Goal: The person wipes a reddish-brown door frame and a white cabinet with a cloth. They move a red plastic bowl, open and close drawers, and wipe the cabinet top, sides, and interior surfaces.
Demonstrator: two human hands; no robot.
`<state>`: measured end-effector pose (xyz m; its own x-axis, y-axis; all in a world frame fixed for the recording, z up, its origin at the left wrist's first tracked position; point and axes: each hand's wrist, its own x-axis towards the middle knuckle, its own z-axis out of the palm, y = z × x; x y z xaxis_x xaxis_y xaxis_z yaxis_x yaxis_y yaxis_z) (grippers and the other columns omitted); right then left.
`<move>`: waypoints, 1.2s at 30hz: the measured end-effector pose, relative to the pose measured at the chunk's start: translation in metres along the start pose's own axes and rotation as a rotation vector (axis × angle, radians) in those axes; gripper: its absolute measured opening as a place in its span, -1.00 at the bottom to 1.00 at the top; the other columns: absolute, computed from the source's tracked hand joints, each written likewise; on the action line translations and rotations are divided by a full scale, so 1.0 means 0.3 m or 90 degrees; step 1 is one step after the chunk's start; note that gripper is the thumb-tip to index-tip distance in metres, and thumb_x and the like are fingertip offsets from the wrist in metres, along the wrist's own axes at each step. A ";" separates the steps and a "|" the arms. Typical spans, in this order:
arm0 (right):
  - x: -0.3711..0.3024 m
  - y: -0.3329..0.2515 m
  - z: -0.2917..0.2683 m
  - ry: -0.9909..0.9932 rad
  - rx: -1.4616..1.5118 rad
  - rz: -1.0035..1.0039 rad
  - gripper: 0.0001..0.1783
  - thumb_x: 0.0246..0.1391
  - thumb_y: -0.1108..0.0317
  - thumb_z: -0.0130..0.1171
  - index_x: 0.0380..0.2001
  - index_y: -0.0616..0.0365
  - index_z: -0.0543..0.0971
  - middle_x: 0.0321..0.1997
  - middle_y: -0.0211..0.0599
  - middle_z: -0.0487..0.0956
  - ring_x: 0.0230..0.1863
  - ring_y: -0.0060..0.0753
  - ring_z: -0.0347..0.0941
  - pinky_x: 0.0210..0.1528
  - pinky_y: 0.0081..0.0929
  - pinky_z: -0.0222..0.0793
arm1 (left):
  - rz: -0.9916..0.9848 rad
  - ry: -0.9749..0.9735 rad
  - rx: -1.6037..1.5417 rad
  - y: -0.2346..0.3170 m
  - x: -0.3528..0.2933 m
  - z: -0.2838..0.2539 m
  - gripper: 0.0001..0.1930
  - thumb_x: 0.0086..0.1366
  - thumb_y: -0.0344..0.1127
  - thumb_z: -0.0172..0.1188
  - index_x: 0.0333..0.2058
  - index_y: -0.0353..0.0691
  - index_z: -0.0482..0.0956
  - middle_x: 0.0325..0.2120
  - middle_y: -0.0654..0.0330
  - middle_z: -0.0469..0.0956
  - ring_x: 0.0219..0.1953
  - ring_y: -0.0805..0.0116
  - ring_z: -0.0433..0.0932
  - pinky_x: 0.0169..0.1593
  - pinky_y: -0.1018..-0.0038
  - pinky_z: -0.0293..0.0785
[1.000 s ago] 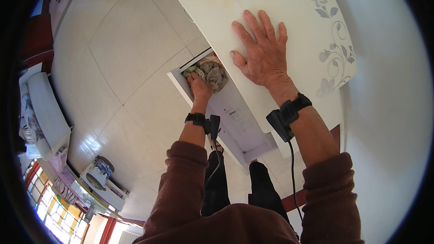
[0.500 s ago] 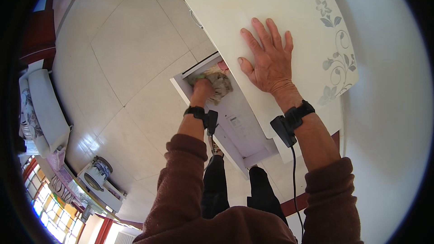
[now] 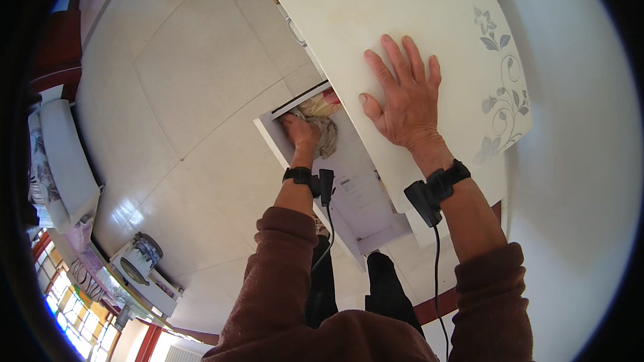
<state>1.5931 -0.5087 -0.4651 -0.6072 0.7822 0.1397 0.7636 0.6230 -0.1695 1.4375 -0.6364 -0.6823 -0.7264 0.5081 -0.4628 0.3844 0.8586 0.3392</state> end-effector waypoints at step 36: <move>0.000 0.001 0.009 0.001 -0.029 -0.035 -0.35 -0.03 0.07 0.09 0.19 -0.07 0.34 0.36 -0.29 0.16 0.38 -0.05 -0.02 0.27 0.16 -0.20 | 0.338 -0.515 0.291 -0.122 -0.426 -0.104 -0.75 0.14 -0.28 0.08 -0.24 -0.18 0.62 -0.21 0.02 0.57 -0.12 0.04 0.56 -0.19 0.15 0.53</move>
<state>1.5927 -0.5086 -0.4677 -0.6485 0.7464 0.1495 0.7382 0.6645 -0.1162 1.4985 -0.7348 -0.6099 0.1257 0.5749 -0.8085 0.8389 0.3734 0.3959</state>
